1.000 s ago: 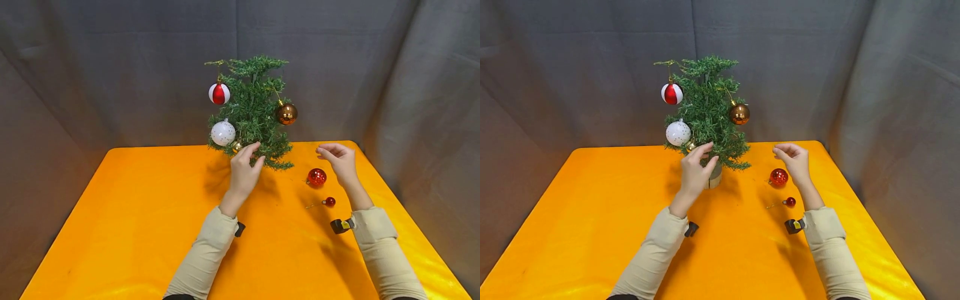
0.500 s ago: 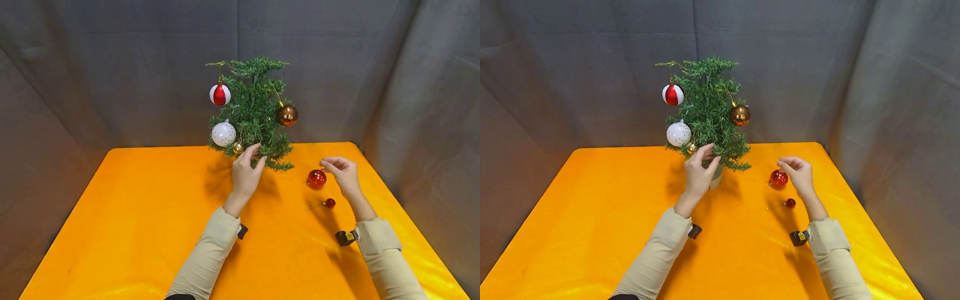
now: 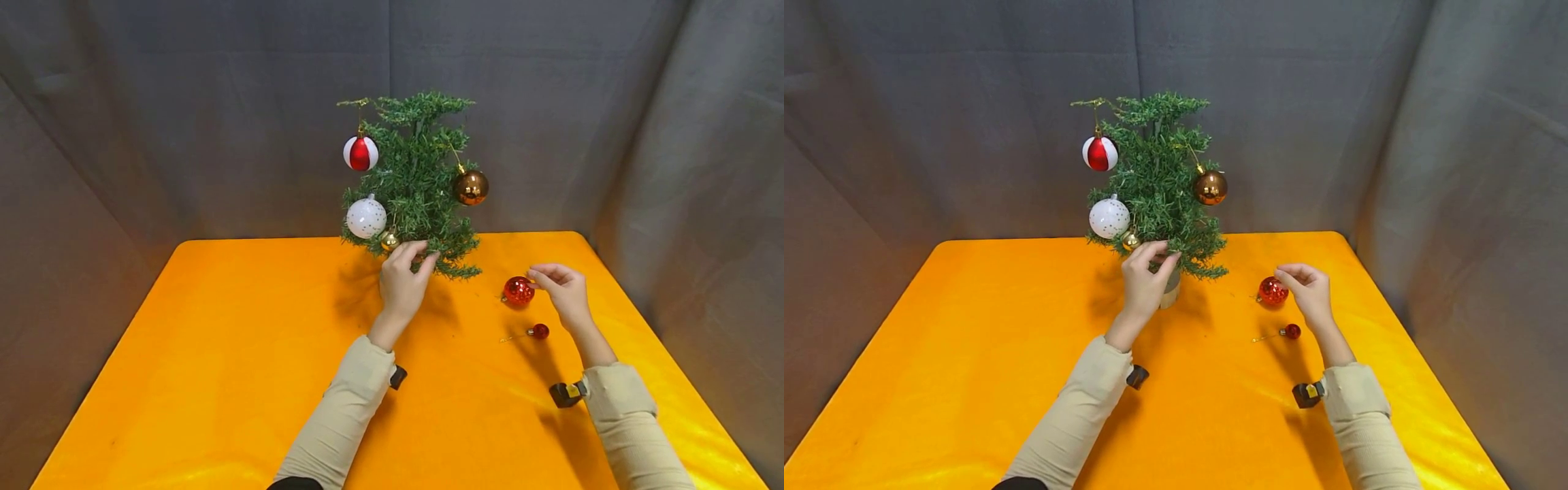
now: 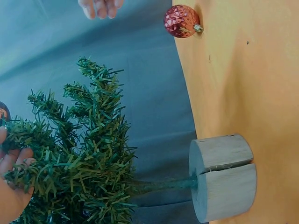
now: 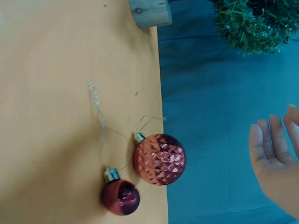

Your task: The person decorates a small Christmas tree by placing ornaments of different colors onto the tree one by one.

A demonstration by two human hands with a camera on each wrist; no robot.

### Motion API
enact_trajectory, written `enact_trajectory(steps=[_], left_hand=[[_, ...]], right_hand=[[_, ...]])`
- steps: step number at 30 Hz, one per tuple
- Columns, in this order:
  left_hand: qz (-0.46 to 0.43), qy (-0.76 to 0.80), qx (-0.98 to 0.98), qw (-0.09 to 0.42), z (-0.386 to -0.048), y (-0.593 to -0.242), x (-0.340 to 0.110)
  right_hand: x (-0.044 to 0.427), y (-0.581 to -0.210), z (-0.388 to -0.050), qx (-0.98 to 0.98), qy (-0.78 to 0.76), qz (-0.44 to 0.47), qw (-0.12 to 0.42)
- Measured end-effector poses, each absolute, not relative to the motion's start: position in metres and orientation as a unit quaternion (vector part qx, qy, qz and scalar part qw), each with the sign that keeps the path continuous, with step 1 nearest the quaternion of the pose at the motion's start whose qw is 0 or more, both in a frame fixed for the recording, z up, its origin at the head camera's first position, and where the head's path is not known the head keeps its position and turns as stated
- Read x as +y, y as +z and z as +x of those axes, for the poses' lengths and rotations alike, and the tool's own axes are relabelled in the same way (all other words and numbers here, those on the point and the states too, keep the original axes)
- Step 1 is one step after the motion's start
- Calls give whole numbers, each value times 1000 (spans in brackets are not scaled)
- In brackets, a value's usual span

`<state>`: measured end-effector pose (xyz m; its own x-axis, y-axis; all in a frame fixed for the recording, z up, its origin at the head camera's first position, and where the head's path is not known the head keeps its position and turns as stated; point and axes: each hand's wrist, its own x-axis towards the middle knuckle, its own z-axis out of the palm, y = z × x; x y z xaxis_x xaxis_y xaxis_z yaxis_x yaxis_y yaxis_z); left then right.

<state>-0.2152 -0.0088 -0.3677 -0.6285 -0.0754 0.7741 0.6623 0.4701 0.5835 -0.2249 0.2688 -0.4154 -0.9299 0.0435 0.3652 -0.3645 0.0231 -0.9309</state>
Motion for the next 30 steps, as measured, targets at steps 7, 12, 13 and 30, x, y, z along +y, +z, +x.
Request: enact_trajectory(steps=[7, 12, 13, 30], left_hand=[[-195, -474, -764, 391, -216, -369, -9], [-191, -469, -768, 392, -214, -369, -9], [-190, -469, -768, 392, -214, -369, -9], [-197, -482, -761, 387, -215, -369, -10]], right_hand=[[290, -447, -234, -695, 693, 108, 157], [327, -507, -267, -710, 675, 90, 178], [332, -515, -271, -716, 668, 82, 186], [327, -501, -220, -799, 580, 16, 158]])
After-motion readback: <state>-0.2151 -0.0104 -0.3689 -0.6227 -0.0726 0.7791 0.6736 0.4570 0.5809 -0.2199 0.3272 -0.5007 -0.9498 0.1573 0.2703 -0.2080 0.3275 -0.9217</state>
